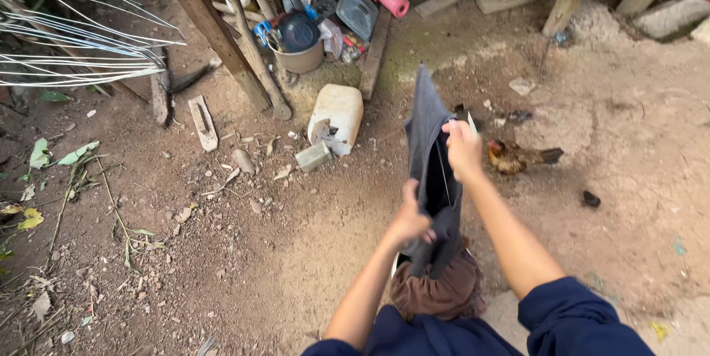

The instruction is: The person hangs laundry by taking shirts and jackets from a bucket, inserting wire hangers into each garment by hand, and hanging them on an outdoor clothesline.

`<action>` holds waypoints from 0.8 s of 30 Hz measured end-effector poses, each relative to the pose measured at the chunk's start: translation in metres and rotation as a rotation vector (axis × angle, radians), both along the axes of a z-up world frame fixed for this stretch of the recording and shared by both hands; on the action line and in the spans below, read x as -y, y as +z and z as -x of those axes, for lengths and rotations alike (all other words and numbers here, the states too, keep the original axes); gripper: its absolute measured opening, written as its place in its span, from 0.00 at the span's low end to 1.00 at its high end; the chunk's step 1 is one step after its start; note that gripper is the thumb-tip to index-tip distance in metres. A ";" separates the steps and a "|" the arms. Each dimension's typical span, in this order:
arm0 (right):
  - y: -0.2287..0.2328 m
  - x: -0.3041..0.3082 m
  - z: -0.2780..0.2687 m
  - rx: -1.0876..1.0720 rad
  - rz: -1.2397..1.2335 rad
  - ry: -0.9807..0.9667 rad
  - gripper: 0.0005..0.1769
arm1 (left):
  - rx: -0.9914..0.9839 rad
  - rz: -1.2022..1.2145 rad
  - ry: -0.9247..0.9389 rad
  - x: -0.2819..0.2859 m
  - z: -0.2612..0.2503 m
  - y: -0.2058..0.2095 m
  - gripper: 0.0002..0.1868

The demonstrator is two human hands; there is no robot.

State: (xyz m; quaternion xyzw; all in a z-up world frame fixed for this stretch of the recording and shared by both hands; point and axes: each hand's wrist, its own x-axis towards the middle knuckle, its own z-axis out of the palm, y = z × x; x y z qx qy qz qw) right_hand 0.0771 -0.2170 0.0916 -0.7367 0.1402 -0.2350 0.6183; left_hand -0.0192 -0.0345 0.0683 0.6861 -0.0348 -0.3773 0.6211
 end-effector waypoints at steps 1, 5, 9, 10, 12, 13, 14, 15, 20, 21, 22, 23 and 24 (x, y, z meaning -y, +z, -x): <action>0.009 0.005 0.001 -0.005 -0.001 -0.004 0.15 | 0.052 0.030 0.164 -0.003 -0.012 -0.003 0.54; 0.051 0.018 0.017 -0.329 -0.367 0.353 0.10 | 0.124 -0.086 0.328 -0.017 -0.032 -0.016 0.43; 0.082 0.015 0.035 -0.382 -0.203 0.446 0.13 | 0.768 -0.355 0.360 -0.021 -0.060 -0.016 0.41; 0.087 0.015 0.039 -0.376 -0.202 0.442 0.13 | 0.836 -0.266 0.467 -0.018 -0.069 -0.008 0.42; 0.100 0.015 0.044 -0.306 0.050 0.432 0.16 | 1.013 -0.284 0.641 -0.019 -0.085 0.014 0.45; 0.106 0.019 0.048 -0.298 0.052 0.421 0.16 | 1.127 -0.396 0.707 -0.021 -0.091 0.026 0.47; 0.112 0.025 0.052 -0.248 0.064 0.446 0.12 | 1.135 -0.386 0.701 -0.025 -0.098 0.036 0.47; 0.117 0.029 0.053 -0.197 0.079 0.470 0.09 | 1.114 -0.462 0.700 -0.031 -0.107 0.046 0.46; 0.132 0.063 0.062 -0.206 0.153 0.543 0.08 | 1.197 -0.725 0.432 -0.079 -0.168 0.043 0.22; 0.129 0.073 0.065 -0.253 0.201 0.573 0.08 | 0.969 -0.415 0.347 -0.086 -0.181 0.034 0.12; 0.125 0.084 0.069 -0.250 0.200 0.569 0.08 | 0.737 -0.115 0.251 -0.090 -0.190 0.023 0.04; 0.122 0.091 0.071 -0.202 0.255 0.632 0.08 | 0.741 -0.113 0.249 -0.096 -0.197 0.014 0.04; 0.117 0.097 0.071 -0.153 0.310 0.695 0.07 | 0.763 0.042 0.292 -0.101 -0.200 0.007 0.02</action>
